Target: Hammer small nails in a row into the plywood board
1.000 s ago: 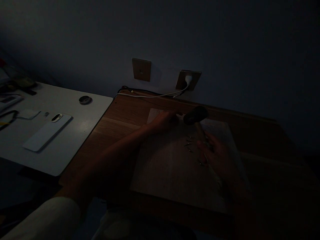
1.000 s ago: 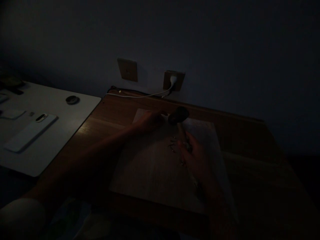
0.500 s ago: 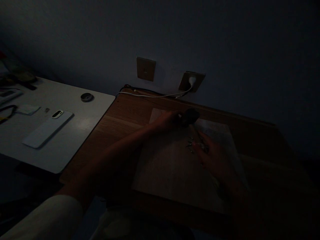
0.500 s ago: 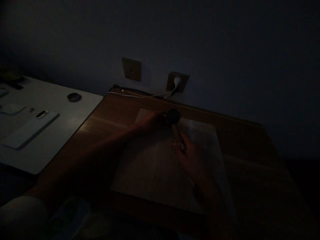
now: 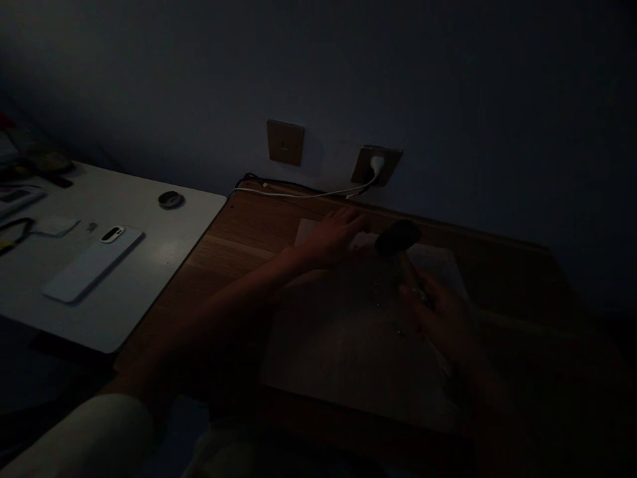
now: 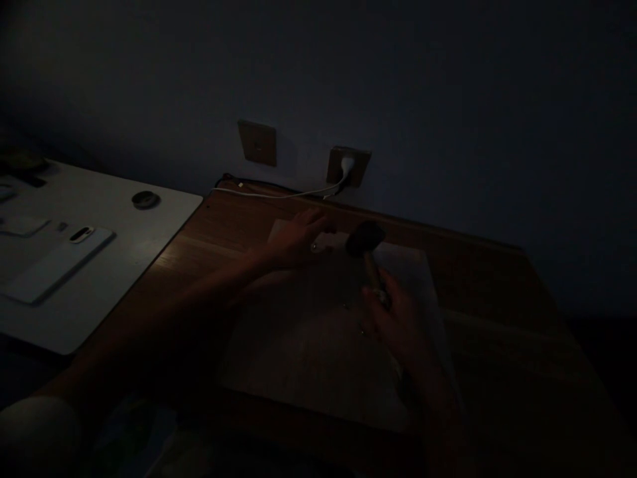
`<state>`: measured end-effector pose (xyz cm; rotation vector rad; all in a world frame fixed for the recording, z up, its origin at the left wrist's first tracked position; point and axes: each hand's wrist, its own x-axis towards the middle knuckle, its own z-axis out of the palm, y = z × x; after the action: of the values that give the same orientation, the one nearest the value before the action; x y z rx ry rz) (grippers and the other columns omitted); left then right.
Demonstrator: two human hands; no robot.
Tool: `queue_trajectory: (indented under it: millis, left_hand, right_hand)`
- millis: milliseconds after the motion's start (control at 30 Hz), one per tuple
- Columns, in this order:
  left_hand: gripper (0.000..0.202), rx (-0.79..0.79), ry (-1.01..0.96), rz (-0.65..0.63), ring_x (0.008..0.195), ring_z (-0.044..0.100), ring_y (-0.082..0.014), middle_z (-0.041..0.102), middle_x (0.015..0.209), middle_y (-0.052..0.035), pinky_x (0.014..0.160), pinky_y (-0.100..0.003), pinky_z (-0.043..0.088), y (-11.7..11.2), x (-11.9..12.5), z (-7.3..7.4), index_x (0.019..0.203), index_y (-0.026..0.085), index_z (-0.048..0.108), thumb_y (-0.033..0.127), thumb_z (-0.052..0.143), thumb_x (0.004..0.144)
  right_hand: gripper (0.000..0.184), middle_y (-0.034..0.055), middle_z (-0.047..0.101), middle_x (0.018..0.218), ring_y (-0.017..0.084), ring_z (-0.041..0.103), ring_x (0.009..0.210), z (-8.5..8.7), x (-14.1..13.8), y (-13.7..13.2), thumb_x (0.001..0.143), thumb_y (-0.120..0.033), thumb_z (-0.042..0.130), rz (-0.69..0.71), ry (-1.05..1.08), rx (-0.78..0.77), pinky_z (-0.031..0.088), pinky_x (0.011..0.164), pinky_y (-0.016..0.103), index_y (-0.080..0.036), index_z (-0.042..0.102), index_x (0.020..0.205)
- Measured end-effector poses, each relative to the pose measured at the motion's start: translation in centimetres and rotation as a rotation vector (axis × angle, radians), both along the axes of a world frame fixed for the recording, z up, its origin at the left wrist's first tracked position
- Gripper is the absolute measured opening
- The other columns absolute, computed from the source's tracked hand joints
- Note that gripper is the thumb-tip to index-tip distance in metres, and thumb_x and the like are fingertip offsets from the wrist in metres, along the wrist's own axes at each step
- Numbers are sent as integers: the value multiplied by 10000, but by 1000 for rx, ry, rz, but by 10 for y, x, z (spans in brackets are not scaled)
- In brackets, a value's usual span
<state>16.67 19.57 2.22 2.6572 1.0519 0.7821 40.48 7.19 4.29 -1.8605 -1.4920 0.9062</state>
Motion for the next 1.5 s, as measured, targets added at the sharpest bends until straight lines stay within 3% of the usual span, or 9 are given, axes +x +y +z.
queue_trajectory:
  millis: [167, 400, 533, 633, 700, 800, 1133, 1333, 1500]
  left_hand:
    - [235, 151, 334, -283, 1125, 681, -246, 754, 1175, -122, 953, -367, 455, -29, 27, 6, 1249, 164, 671, 187, 557, 1045]
    - [161, 216, 408, -305, 937, 711, -212, 788, 1013, -97, 843, -364, 445, -37, 46, 5, 1009, 168, 741, 96, 598, 997]
    - [180, 126, 336, -265, 1013, 721, -217, 790, 1083, -87, 901, -348, 481, -24, 39, 6, 1058, 192, 765, 141, 601, 1003]
    - [229, -57, 108, -149, 1058, 727, -211, 788, 1148, -78, 941, -325, 514, -6, 27, 3, 1137, 199, 772, 147, 617, 976]
    - [266, -194, -31, -60, 1009, 739, -196, 798, 1115, -75, 898, -294, 535, 4, 21, -1, 1142, 174, 774, 114, 617, 937]
    - [281, -303, -79, 27, 941, 751, -189, 813, 1051, -65, 847, -280, 549, 13, 16, -8, 1099, 163, 790, 97, 598, 906]
    - [299, -266, 28, -46, 1032, 767, -249, 812, 1135, -111, 918, -358, 588, 13, 18, -15, 1151, 166, 800, 138, 602, 929]
    - [274, -245, 48, -77, 1012, 769, -231, 820, 1113, -88, 904, -339, 578, 16, 17, -14, 1130, 202, 813, 155, 611, 952]
    - [250, -208, 33, -61, 1031, 764, -237, 820, 1091, -90, 914, -337, 573, 15, 19, -15, 1108, 186, 823, 156, 626, 956]
  right_hand:
    - [671, -25, 624, 610, 160, 524, 407, -7, 12, -2, 874, -501, 660, -23, 23, -23, 415, 390, 285, -184, 672, 1465]
    - [687, -28, 604, 572, 176, 537, 419, -12, 19, -3, 881, -529, 643, -28, 39, -47, 426, 405, 295, -163, 667, 1463]
    - [718, -24, 603, 564, 191, 544, 435, -14, 21, -4, 882, -521, 650, -52, 67, -64, 431, 409, 302, -161, 632, 1503]
    - [649, 14, 691, 680, 197, 599, 509, -18, 25, -4, 892, -496, 674, -69, 58, -33, 475, 463, 311, -196, 665, 1467]
    - [627, 17, 705, 704, 195, 600, 516, -21, 28, -3, 900, -500, 681, -80, 49, -20, 475, 474, 311, -202, 674, 1452]
    - [579, 9, 684, 672, 200, 606, 525, -23, 31, -3, 910, -504, 684, -80, 49, 3, 477, 491, 312, -215, 700, 1411]
    - [704, -31, 583, 565, 203, 555, 457, -14, 25, -6, 880, -538, 676, -86, 99, -81, 443, 423, 320, -172, 644, 1481]
    - [699, 19, 691, 708, 209, 598, 516, -17, 27, -7, 888, -577, 671, -65, 88, -72, 489, 455, 335, -183, 660, 1466]
    - [790, -34, 578, 569, 210, 553, 455, -10, 22, -6, 848, -607, 669, -81, 96, -114, 456, 413, 332, -144, 625, 1487]
